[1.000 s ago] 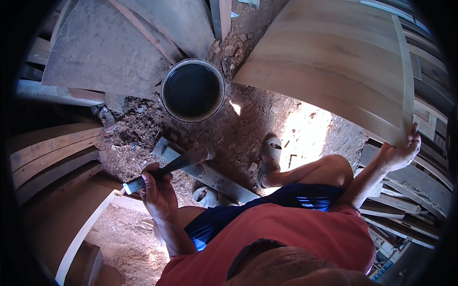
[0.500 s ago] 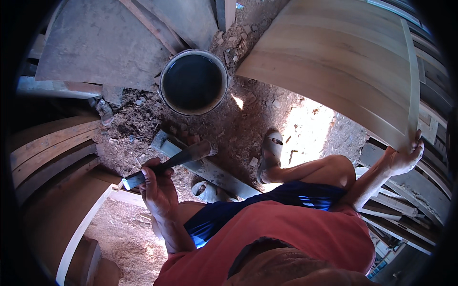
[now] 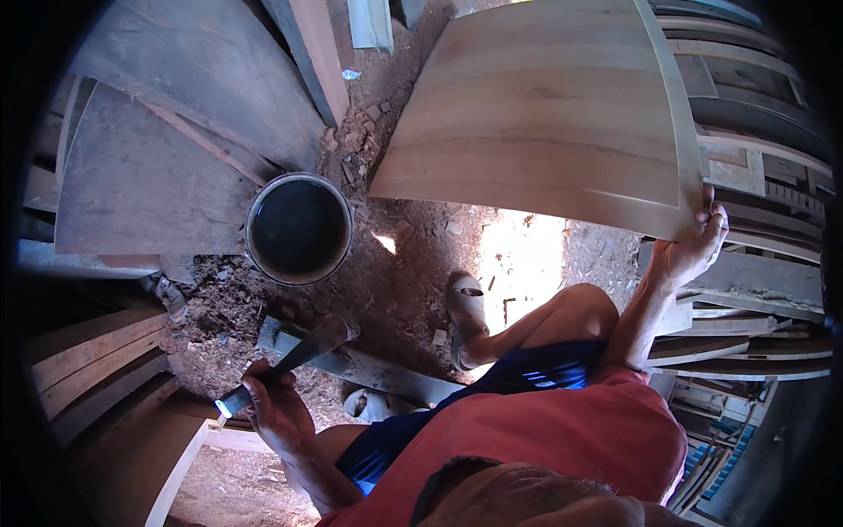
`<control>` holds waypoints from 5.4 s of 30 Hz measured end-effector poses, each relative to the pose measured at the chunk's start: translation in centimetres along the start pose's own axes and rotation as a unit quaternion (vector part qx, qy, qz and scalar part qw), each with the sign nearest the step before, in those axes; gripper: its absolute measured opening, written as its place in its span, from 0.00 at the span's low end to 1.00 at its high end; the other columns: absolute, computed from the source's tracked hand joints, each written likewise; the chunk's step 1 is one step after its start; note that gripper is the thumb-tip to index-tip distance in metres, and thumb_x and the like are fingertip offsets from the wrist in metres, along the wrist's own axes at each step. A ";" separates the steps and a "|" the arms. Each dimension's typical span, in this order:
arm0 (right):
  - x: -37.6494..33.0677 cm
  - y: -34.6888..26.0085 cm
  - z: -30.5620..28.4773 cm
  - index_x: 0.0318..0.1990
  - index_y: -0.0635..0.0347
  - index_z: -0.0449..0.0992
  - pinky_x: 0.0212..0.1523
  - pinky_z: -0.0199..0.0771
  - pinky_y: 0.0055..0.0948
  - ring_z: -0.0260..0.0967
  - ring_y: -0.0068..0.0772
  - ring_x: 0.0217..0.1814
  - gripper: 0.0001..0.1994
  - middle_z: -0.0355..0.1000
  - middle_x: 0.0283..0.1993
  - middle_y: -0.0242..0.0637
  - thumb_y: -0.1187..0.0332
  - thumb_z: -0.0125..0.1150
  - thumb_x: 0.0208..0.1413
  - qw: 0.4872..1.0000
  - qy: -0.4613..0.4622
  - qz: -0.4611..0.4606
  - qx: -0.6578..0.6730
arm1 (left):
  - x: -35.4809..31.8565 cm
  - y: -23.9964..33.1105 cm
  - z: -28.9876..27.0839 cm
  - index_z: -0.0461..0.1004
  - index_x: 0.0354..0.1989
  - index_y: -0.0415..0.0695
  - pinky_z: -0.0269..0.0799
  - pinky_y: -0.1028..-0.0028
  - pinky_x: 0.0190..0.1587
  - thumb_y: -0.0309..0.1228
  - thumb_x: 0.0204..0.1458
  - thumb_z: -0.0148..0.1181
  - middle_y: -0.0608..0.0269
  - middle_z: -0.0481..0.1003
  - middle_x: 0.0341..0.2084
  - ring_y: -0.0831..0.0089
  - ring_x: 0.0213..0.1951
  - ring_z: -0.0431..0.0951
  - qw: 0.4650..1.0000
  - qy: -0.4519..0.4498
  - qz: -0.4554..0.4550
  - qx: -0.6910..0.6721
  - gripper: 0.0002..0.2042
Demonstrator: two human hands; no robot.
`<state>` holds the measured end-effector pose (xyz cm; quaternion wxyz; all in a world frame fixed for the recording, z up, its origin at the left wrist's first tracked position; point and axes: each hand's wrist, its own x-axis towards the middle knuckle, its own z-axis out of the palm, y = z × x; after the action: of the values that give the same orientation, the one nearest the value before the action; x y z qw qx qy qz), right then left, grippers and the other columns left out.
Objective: The person sharpens a metal tool using a sharpening stone. They repeatedly rub the tool against the stone while seated on the ground in a cluttered workshop.
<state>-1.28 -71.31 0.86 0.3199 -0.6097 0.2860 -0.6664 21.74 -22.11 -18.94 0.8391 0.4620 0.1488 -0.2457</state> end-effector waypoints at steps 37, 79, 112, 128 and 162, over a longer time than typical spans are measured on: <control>-3.7 -3.0 29.5 0.55 0.65 0.69 0.43 0.73 0.39 0.71 0.44 0.39 0.25 0.73 0.40 0.45 0.61 0.71 0.56 0.887 -0.205 -0.412 0.045 | -7.9 2.3 -0.1 0.78 0.50 0.43 0.73 0.74 0.41 0.39 0.68 0.59 0.62 0.79 0.46 0.77 0.43 0.75 0.986 0.013 0.165 -0.032 0.13; -35.2 -7.2 21.2 0.55 0.63 0.76 0.52 0.76 0.49 0.77 0.56 0.53 0.23 0.79 0.48 0.55 0.53 0.61 0.61 0.328 -0.930 -0.066 0.150 | -7.1 2.0 -1.2 0.76 0.48 0.40 0.77 0.68 0.49 0.41 0.66 0.61 0.63 0.79 0.41 0.69 0.43 0.79 0.981 0.047 0.190 -0.013 0.16; -36.9 -5.9 20.5 0.43 0.67 0.77 0.41 0.77 0.44 0.79 0.42 0.38 0.15 0.79 0.35 0.46 0.60 0.56 0.67 0.404 -0.886 0.059 0.221 | -5.4 5.0 -4.4 0.80 0.50 0.43 0.86 0.61 0.48 0.40 0.64 0.64 0.59 0.84 0.42 0.66 0.43 0.85 0.966 -0.008 0.227 -0.123 0.14; -36.0 -6.4 19.4 0.32 0.69 0.72 0.26 0.76 0.34 0.78 0.32 0.25 0.19 0.75 0.26 0.39 0.63 0.47 0.72 0.258 -0.866 0.244 0.353 | -4.1 5.0 -3.5 0.68 0.69 0.49 0.83 0.62 0.53 0.32 0.61 0.67 0.64 0.83 0.48 0.70 0.48 0.83 0.954 -0.091 0.277 -0.075 0.27; -34.9 -6.2 19.7 0.34 0.69 0.74 0.28 0.77 0.33 0.79 0.30 0.27 0.18 0.77 0.28 0.37 0.60 0.52 0.69 0.243 -0.877 0.220 0.351 | -5.0 5.0 -1.7 0.68 0.69 0.54 0.81 0.56 0.56 0.31 0.58 0.69 0.56 0.80 0.51 0.57 0.49 0.82 0.960 -0.069 0.238 -0.134 0.29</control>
<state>19.66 -40.22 -14.50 0.6895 -0.5574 -0.3107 0.3427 20.29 -17.09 -13.98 0.9356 0.3496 0.0080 -0.0482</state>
